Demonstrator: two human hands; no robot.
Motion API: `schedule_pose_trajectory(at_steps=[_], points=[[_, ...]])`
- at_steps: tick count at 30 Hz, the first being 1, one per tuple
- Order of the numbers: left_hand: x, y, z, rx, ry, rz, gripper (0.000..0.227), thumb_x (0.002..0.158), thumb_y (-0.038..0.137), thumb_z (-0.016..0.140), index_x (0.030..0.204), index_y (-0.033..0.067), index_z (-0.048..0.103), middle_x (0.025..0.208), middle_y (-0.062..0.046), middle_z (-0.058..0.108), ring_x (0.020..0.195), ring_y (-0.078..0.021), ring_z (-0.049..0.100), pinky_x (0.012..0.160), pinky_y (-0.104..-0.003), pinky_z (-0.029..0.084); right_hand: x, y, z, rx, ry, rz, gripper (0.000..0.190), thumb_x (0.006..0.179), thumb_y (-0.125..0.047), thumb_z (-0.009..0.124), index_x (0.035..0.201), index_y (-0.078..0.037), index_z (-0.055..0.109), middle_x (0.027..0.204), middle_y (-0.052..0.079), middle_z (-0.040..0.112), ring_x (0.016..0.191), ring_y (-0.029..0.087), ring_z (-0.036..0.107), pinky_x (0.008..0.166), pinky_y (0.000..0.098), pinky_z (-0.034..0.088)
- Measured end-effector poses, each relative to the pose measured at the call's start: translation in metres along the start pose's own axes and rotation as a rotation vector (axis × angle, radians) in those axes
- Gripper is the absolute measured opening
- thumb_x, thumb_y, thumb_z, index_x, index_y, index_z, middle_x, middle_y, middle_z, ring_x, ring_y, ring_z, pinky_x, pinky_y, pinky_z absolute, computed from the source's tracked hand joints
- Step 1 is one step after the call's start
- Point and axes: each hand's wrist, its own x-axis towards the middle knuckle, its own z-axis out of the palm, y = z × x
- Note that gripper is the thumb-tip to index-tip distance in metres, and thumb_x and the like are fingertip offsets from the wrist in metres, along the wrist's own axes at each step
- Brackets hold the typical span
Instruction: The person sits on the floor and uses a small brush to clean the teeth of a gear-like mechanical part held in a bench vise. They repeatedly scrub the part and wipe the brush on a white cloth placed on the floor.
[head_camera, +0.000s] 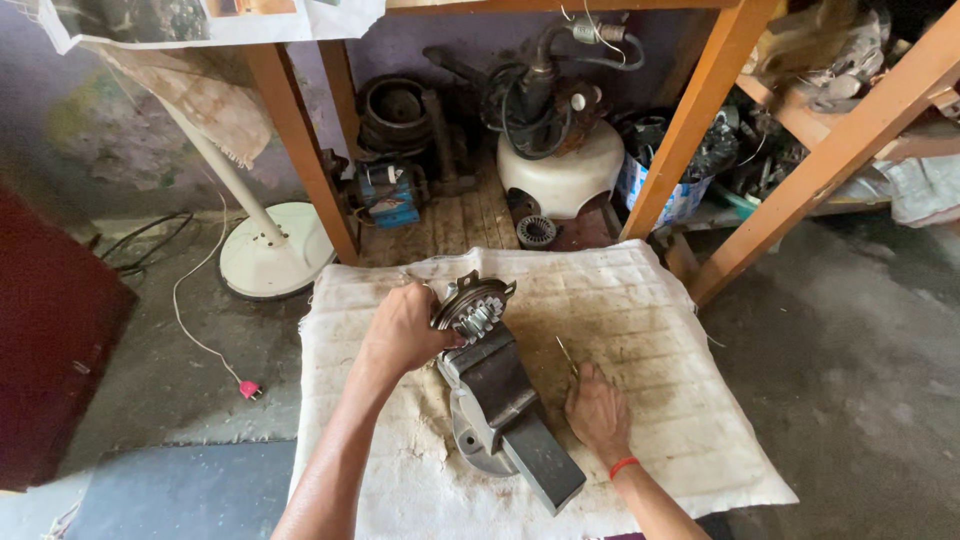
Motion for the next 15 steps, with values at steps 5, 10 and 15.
schedule_pose_trajectory(at_steps=[5,10,15], points=[[-0.017,0.003,-0.002,-0.207,0.048,-0.045,0.044,0.062,0.026,0.094,0.086,-0.0035,0.073,0.077,-0.019,0.072,0.071,-0.0315,0.069,0.068,-0.044,0.053,0.001,0.004,0.005,-0.027,-0.037,0.032,0.017,0.093,-0.022,0.058,0.097,-0.005,0.057,0.095,0.022,0.069,0.083,0.045,0.069,0.072,0.0561,0.054],[-0.031,0.007,-0.005,-0.340,0.078,-0.045,0.038,0.070,0.021,0.091,0.093,-0.0031,0.074,0.075,-0.015,0.072,0.066,-0.0229,0.067,0.065,-0.039,0.052,-0.001,0.005,0.004,-0.047,0.024,-0.037,0.019,0.092,-0.023,0.059,0.096,-0.004,0.056,0.093,0.023,0.068,0.080,0.045,0.069,0.070,0.0548,0.054],[-0.045,0.002,0.008,-0.554,0.202,0.042,0.046,0.071,0.020,0.090,0.109,-0.0013,0.074,0.090,-0.010,0.077,0.079,-0.0194,0.073,0.070,-0.036,0.058,-0.001,0.002,0.003,-0.037,0.006,-0.017,0.021,0.095,-0.025,0.058,0.098,-0.004,0.057,0.093,0.021,0.069,0.082,0.043,0.069,0.072,0.0547,0.054]])
